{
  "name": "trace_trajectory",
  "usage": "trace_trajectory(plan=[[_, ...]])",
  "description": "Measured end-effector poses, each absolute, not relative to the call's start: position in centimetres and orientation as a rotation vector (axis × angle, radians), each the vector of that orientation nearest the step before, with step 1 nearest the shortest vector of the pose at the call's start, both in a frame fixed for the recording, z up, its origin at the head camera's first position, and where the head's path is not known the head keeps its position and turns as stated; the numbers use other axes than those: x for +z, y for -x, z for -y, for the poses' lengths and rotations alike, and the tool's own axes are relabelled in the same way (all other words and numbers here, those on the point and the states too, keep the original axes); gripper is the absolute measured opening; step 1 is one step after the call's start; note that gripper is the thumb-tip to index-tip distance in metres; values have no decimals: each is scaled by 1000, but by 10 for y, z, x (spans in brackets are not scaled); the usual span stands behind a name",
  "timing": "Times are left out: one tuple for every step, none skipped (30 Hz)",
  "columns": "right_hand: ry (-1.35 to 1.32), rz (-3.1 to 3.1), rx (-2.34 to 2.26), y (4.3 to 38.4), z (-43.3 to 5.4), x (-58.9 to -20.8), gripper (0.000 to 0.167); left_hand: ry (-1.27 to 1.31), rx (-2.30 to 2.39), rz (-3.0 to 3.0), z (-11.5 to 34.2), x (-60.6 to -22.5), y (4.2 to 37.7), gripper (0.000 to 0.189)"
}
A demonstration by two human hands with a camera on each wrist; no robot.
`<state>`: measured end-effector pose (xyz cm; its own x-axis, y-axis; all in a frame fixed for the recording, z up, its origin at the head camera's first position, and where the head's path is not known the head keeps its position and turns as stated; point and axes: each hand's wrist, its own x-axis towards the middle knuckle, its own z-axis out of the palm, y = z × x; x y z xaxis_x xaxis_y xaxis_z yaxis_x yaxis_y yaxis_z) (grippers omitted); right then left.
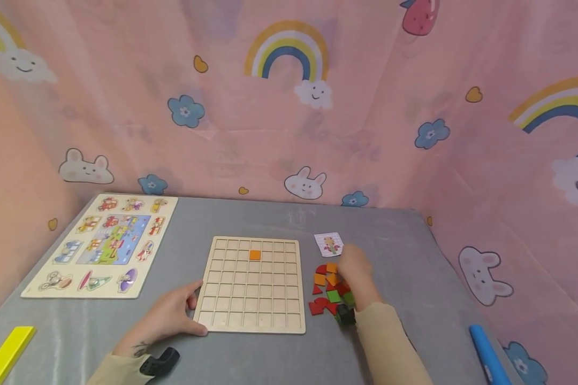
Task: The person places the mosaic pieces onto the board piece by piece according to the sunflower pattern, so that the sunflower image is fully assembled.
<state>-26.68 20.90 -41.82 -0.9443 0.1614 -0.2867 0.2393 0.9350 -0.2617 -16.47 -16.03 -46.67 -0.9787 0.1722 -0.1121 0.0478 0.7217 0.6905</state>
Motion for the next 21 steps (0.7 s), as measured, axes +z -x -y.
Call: trace_trajectory(plan=[[-262, -2843, -478, 268, -205, -414, 11, -178, 1098, -2757, 160, -467, 165, 112], [-213, -2855, -525, 270, -198, -410, 11, -178, 1098, -2759, 160, -467, 164, 112], [-152, -2868, -585, 272, -190, -406, 12, -175, 1100, -2759, 160, -467, 164, 112], [-81, -2879, -645, 275, -180, -402, 14, -173, 1102, -2760, 160, -467, 164, 112], [-14, -2885, -698, 277, -169, -399, 15, -173, 1102, -2763, 160, -467, 164, 112], [81, -2891, -740, 279, -157, -397, 16, -172, 1102, -2767, 159, -467, 164, 112], [157, -2875, -798, 281, -144, -395, 16, -172, 1103, -2769, 160, -467, 164, 112], [214, -2843, -861, 282, -130, -394, 16, -174, 1103, -2773, 160, -467, 164, 112], [261, -2807, -920, 284, -117, -394, 16, -179, 1100, -2776, 160, -467, 164, 111], [302, -2771, -962, 285, -105, -395, 16, -184, 1097, -2779, 161, -467, 164, 111], [329, -2745, -981, 286, -93, -396, 15, -192, 1094, -2782, 161, -467, 164, 111], [353, -2724, -1000, 287, -83, -398, 13, -196, 1094, -2780, 161, -467, 164, 111], [361, -2714, -1002, 288, -74, -400, 11, -201, 1095, -2778, 162, -467, 164, 111], [373, -2715, -994, 288, -66, -402, 10, -206, 1096, -2776, 162, -467, 164, 111], [390, -2725, -973, 289, -60, -405, 10, -212, 1095, -2775, 162, -467, 164, 111], [400, -2738, -953, 290, -55, -408, 9, -214, 1099, -2770, 162, -467, 164, 111], [411, -2754, -931, 290, -51, -411, 9, -218, 1100, -2767, 162, -467, 164, 110], [408, -2755, -918, 291, -47, -414, 10, -220, 1105, -2763, 163, -467, 164, 110], [403, -2759, -901, 292, -44, -416, 10, -220, 1107, -2760, 163, -467, 164, 110], [399, -2764, -881, 293, -41, -419, 10, -218, 1109, -2757, 163, -467, 164, 110], [402, -2768, -858, 294, -38, -420, 9, -216, 1109, -2756, 163, -467, 164, 110]])
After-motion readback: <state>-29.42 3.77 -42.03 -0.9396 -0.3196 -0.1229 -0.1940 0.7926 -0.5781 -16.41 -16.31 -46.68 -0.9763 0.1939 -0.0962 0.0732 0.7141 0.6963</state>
